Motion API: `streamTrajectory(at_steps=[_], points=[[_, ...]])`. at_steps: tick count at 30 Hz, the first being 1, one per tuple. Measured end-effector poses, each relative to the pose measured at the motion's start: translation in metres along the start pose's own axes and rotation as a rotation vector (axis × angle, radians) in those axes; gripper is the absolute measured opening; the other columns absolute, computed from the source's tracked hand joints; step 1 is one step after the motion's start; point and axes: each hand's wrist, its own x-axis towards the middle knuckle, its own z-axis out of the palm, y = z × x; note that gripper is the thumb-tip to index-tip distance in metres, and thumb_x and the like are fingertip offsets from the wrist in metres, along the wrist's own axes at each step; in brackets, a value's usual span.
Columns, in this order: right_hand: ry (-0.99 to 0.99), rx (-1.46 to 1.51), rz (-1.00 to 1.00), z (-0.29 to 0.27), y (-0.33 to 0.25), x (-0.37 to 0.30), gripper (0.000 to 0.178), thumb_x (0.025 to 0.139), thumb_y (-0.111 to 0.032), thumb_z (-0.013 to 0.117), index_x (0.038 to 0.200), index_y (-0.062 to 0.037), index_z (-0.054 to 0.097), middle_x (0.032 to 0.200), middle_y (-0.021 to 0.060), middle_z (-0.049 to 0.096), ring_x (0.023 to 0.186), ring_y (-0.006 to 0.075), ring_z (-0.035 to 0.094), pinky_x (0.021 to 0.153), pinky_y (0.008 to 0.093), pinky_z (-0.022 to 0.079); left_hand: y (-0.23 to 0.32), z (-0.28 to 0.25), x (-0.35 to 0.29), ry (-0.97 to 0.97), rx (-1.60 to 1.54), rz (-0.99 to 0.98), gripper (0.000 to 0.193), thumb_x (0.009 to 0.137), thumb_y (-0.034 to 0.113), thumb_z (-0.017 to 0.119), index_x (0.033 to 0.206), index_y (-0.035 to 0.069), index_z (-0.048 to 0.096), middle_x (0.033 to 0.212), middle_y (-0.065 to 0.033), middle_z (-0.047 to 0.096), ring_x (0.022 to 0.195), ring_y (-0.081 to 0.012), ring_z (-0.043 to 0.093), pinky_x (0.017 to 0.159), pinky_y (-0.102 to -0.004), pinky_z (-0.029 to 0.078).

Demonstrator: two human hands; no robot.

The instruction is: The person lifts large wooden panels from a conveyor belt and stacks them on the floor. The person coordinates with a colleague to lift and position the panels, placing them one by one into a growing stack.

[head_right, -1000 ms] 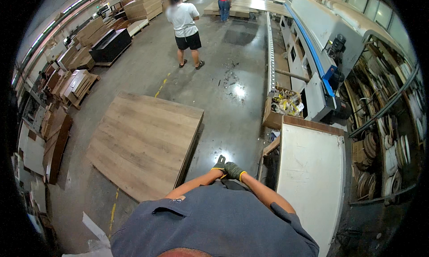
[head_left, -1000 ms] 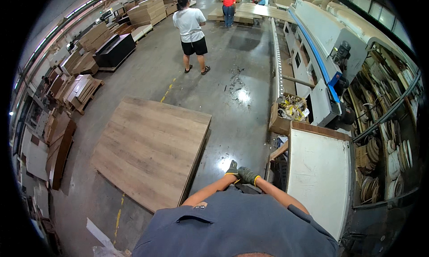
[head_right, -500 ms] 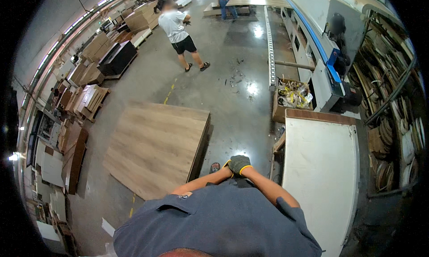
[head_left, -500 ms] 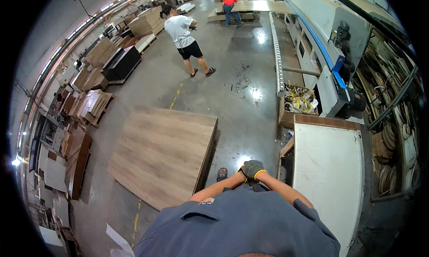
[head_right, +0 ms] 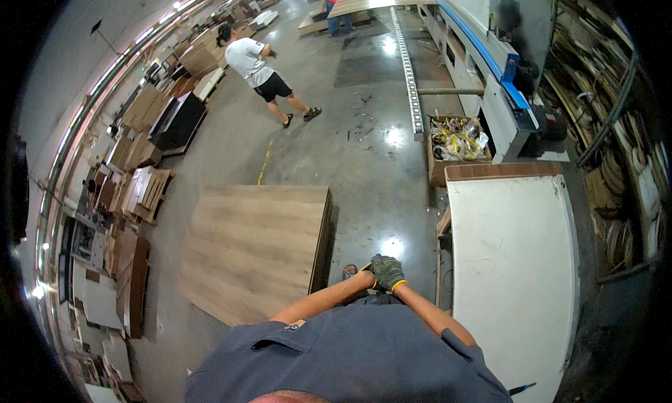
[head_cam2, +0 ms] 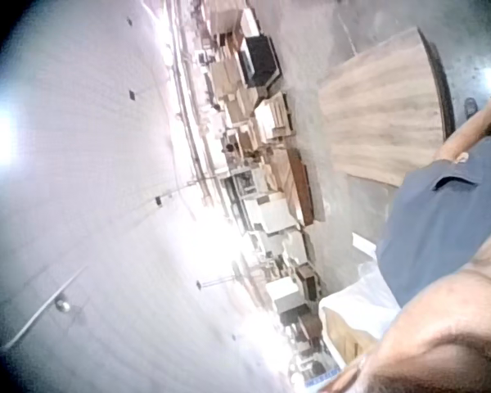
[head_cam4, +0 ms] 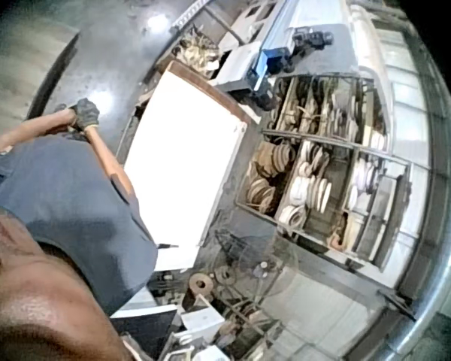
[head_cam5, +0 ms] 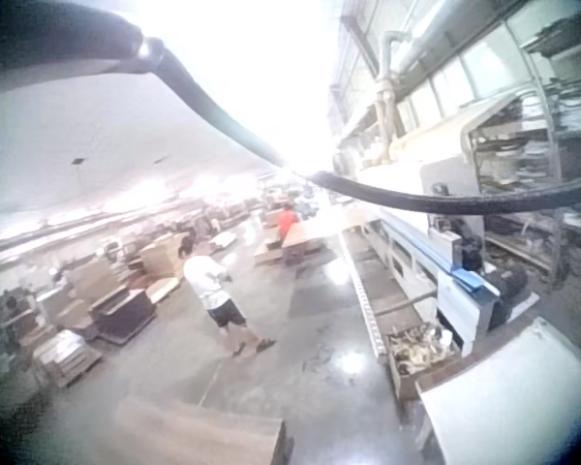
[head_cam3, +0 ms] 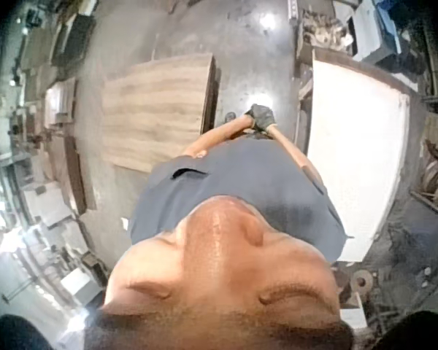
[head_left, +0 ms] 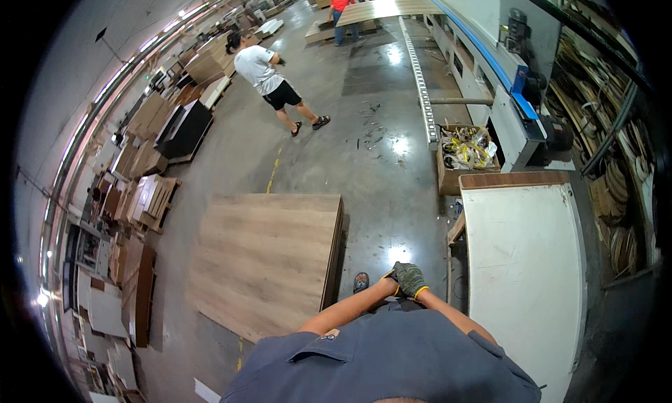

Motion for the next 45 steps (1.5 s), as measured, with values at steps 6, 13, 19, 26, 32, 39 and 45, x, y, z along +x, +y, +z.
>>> streamTrajectory(at_steps=[6, 13, 19, 26, 32, 39, 45], points=[[-0.116, 0.184, 0.086, -0.052, -0.012, 0.001, 0.03, 0.083, -0.026, 0.054, 0.102, -0.0049, 0.063, 0.103, 0.0206, 0.065, 0.096, 0.0345, 0.064, 0.08, 0.0468, 0.051, 0.0, -0.003, 0.016, 0.101, -0.009, 0.021, 0.053, 0.086, 0.052, 0.051, 0.122, 0.014, 0.061, 0.124, -0.013, 0.06, 0.116, -0.0302, 0.053, 0.105, -0.0504, 0.031], [-0.087, -0.435, 0.116, -0.046, -0.031, 0.03, 0.046, 0.087, -0.026, 0.052, 0.127, -0.0045, 0.055, 0.14, 0.0256, 0.042, 0.124, 0.04, 0.048, 0.095, 0.0562, 0.042, -0.025, -0.006, 0.034, 0.502, 0.046, 0.001, 0.053, 0.086, 0.051, 0.052, 0.121, 0.012, 0.062, 0.12, -0.0146, 0.062, 0.113, -0.0315, 0.057, 0.104, -0.0478, 0.034], [-0.166, -0.102, 0.231, -0.046, -0.019, 0.015, 0.031, 0.085, -0.027, 0.053, 0.105, -0.0083, 0.066, 0.099, 0.018, 0.066, 0.083, 0.0329, 0.066, 0.069, 0.05, 0.05, -0.016, -0.044, 0.033, 0.56, 0.148, -0.161, 0.056, 0.09, 0.049, 0.05, 0.123, 0.005, 0.06, 0.119, -0.0168, 0.063, 0.109, -0.0331, 0.059, 0.097, -0.0404, 0.042], [-0.072, 0.077, 0.054, -0.085, -0.039, 0.007, 0.03, 0.083, -0.037, 0.055, 0.094, -0.0122, 0.068, 0.082, 0.0178, 0.069, 0.07, 0.0338, 0.067, 0.062, 0.0488, 0.049, -0.022, -0.05, 0.033, 0.27, 0.206, -0.238, 0.073, 0.08, 0.058, 0.06, 0.145, 0.041, 0.031, 0.159, -0.0063, 0.013, 0.14, -0.0453, 0.02, 0.109, -0.0653, 0.011], [0.068, -0.01, 0.161, -0.095, -0.051, 0.016, 0.034, 0.082, -0.04, 0.055, 0.09, -0.0097, 0.068, 0.086, 0.017, 0.067, 0.075, 0.0335, 0.065, 0.064, 0.0472, 0.05, -0.108, -0.028, 0.053, 0.894, -0.236, -0.09, 0.06, 0.085, 0.03, 0.06, 0.141, 0.014, 0.045, 0.147, -0.0152, 0.039, 0.13, -0.0344, 0.044, 0.105, -0.0437, 0.037], [0.054, 0.115, 0.027, -0.082, -0.03, 0.024, 0.037, 0.082, -0.042, 0.054, 0.088, -0.0079, 0.068, 0.085, 0.0161, 0.068, 0.078, 0.0334, 0.065, 0.068, 0.0474, 0.049, -0.078, -0.063, 0.071, 0.725, -1.574, -0.174, 0.048, 0.099, 0.033, 0.042, 0.137, 0.002, 0.046, 0.135, -0.01, 0.053, 0.116, -0.0237, 0.057, 0.103, -0.038, 0.043], [-0.002, 0.299, -0.069, -0.097, -0.022, 0.012, 0.037, 0.081, -0.041, 0.055, 0.092, -0.008, 0.068, 0.09, 0.0168, 0.068, 0.083, 0.0354, 0.064, 0.072, 0.0474, 0.049, -0.058, -0.069, 0.065, 0.559, -1.186, -0.07, 0.046, 0.1, 0.037, 0.042, 0.122, 0.0, 0.06, 0.12, -0.0117, 0.064, 0.109, -0.0207, 0.061, 0.099, -0.0341, 0.043]])
